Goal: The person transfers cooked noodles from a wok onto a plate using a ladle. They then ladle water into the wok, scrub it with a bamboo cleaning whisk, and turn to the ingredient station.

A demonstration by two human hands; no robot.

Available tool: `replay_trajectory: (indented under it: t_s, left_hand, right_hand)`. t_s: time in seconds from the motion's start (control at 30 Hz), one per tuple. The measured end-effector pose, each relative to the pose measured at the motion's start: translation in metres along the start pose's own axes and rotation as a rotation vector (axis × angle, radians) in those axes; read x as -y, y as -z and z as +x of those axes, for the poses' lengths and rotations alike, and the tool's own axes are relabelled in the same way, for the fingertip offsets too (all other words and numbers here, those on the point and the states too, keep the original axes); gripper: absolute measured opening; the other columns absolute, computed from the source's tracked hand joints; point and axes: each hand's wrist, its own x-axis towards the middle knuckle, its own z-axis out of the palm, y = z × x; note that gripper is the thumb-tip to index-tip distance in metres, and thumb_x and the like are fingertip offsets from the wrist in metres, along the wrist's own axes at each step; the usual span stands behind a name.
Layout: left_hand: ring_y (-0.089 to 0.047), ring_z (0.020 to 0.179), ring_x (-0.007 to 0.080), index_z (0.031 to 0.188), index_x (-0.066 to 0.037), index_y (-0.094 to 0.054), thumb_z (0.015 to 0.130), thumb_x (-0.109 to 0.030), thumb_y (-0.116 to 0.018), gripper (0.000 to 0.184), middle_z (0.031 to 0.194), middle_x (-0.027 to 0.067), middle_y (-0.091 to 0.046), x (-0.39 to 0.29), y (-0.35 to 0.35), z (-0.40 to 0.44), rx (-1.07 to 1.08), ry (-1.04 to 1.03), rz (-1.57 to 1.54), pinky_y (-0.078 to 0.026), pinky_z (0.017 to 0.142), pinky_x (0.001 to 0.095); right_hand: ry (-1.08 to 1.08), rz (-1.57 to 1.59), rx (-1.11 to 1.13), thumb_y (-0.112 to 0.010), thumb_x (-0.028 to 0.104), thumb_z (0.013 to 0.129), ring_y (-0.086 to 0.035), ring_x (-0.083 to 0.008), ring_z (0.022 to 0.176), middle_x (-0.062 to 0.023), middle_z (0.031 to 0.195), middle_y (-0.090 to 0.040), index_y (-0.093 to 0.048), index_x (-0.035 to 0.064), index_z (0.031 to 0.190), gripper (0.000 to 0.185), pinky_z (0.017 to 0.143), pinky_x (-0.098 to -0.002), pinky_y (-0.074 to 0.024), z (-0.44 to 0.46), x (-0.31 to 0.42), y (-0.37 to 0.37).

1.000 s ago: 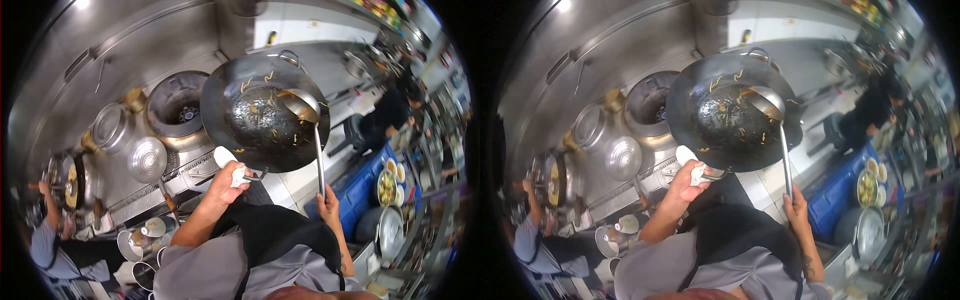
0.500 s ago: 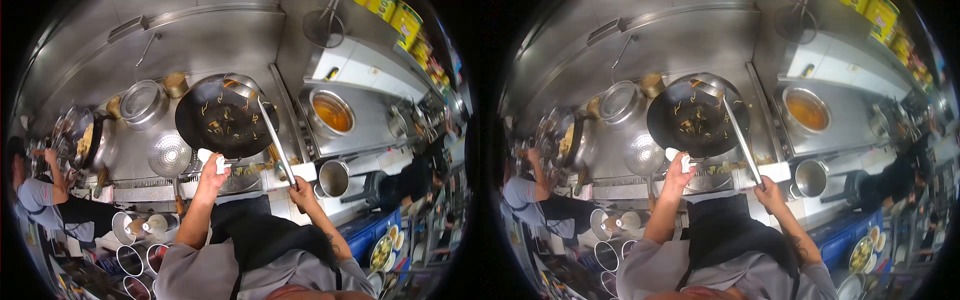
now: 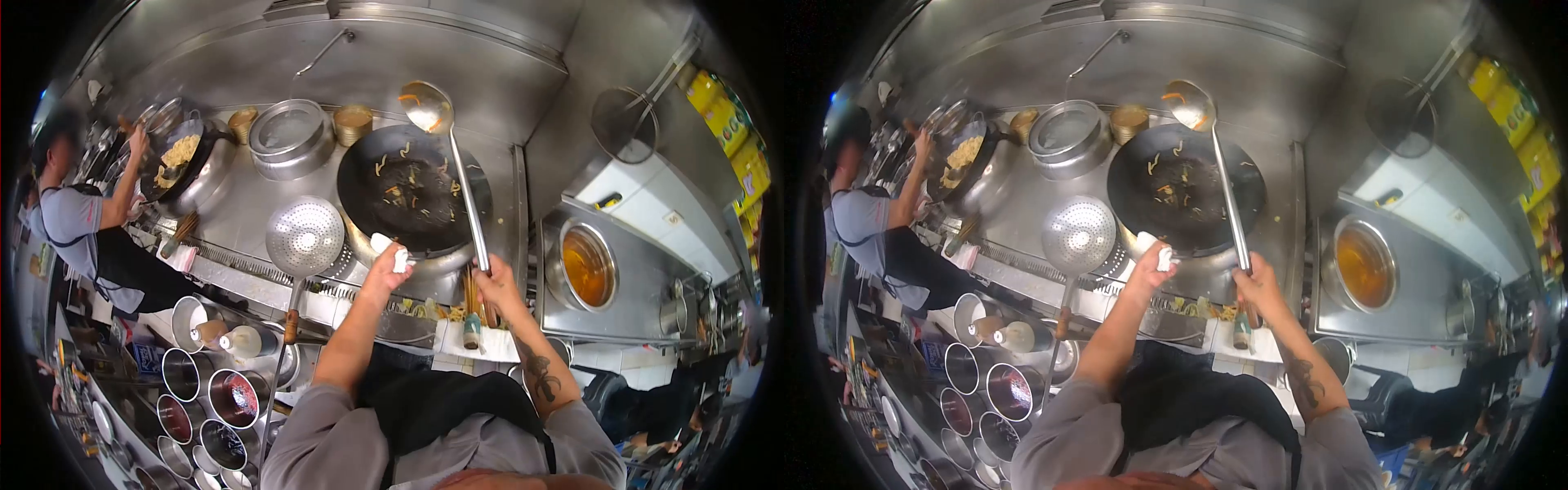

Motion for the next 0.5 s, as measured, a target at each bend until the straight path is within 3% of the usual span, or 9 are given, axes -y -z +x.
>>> replay_trajectory:
  t_s: [0.13, 0.27, 0.33, 0.4, 0.43, 0.47, 0.5]
  left_hand:
    - [-0.056, 0.062, 0.0186, 0.086, -0.017, -0.056, 0.084, -0.028, -0.063, 0.013, 0.072, 0.0000, -0.056, 0.004, 0.000, 0.010, -0.039, 0.060, 0.044, -0.045, 0.046, 0.0305]
    - [-0.055, 0.057, 0.0161, 0.090, -0.015, -0.056, 0.088, -0.040, -0.062, 0.026, 0.071, 0.0006, -0.058, -0.004, -0.003, -0.036, -0.136, 0.008, 0.114, -0.044, 0.043, 0.0312]
    - [-0.056, 0.054, 0.0144, 0.090, -0.012, -0.056, 0.089, -0.037, -0.062, 0.026, 0.071, 0.0024, -0.059, 0.001, 0.026, -0.054, -0.134, -0.203, 0.312, -0.042, 0.038, 0.0296]
    - [-0.058, 0.054, 0.0131, 0.099, -0.005, -0.055, 0.085, -0.021, -0.067, 0.025, 0.073, 0.0051, -0.061, -0.017, 0.035, -0.109, -0.200, -0.267, 0.487, -0.043, 0.036, 0.0298]
    - [-0.061, 0.063, 0.0168, 0.109, -0.002, -0.051, 0.080, -0.019, -0.071, 0.039, 0.084, 0.0090, -0.063, -0.011, 0.073, -0.107, -0.118, -0.366, 0.584, -0.048, 0.043, 0.0313]
    - [-0.063, 0.081, 0.0220, 0.120, 0.000, -0.044, 0.075, -0.020, -0.075, 0.058, 0.098, 0.0137, -0.061, 0.020, 0.132, -0.082, -0.236, -0.557, 0.758, -0.054, 0.062, 0.0349]
    - [-0.061, 0.091, 0.0241, 0.125, 0.002, -0.039, 0.073, -0.019, -0.075, 0.067, 0.104, 0.0154, -0.059, 0.003, 0.127, -0.113, -0.268, -0.404, 0.747, -0.053, 0.073, 0.0359]
  right_hand:
    - [0.021, -0.029, 0.148, -0.055, 0.005, 0.090, -0.049, -0.0087, 0.042, 0.0000, 0.060, -0.049, -0.053, 0.0044, 0.095, 0.005, 0.038, -0.0258, -0.0385, 0.092, 0.067, -0.043]
    - [0.071, -0.161, 0.166, -0.055, 0.005, 0.086, -0.052, -0.0138, 0.042, -0.0047, 0.061, -0.053, -0.055, 0.0015, 0.088, 0.004, 0.038, -0.0310, -0.0416, 0.224, 0.075, -0.112]
    - [0.066, -0.327, 0.118, -0.056, 0.006, 0.084, -0.054, -0.0157, 0.042, -0.0060, 0.061, -0.054, -0.055, -0.0001, 0.083, 0.006, 0.039, -0.0330, -0.0423, 0.285, 0.070, -0.149]
    - [0.053, -0.466, 0.122, -0.058, 0.008, 0.082, -0.054, -0.0172, 0.042, -0.0069, 0.058, -0.054, -0.056, -0.0011, 0.080, 0.010, 0.039, -0.0337, -0.0422, 0.342, 0.059, -0.178]
    - [0.069, -0.536, 0.153, -0.059, 0.010, 0.081, -0.054, -0.0179, 0.042, -0.0073, 0.057, -0.054, -0.056, -0.0015, 0.080, 0.012, 0.039, -0.0339, -0.0420, 0.374, 0.045, -0.189]
    - [0.086, -0.606, 0.187, -0.059, 0.011, 0.081, -0.053, -0.0186, 0.041, -0.0077, 0.055, -0.054, -0.056, -0.0018, 0.079, 0.013, 0.039, -0.0340, -0.0418, 0.395, 0.038, -0.201]
    - [-0.021, -0.610, 0.197, -0.059, 0.013, 0.080, -0.053, -0.0189, 0.042, -0.0082, 0.054, -0.054, -0.056, -0.0014, 0.078, 0.015, 0.040, -0.0337, -0.0420, 0.399, 0.051, -0.216]
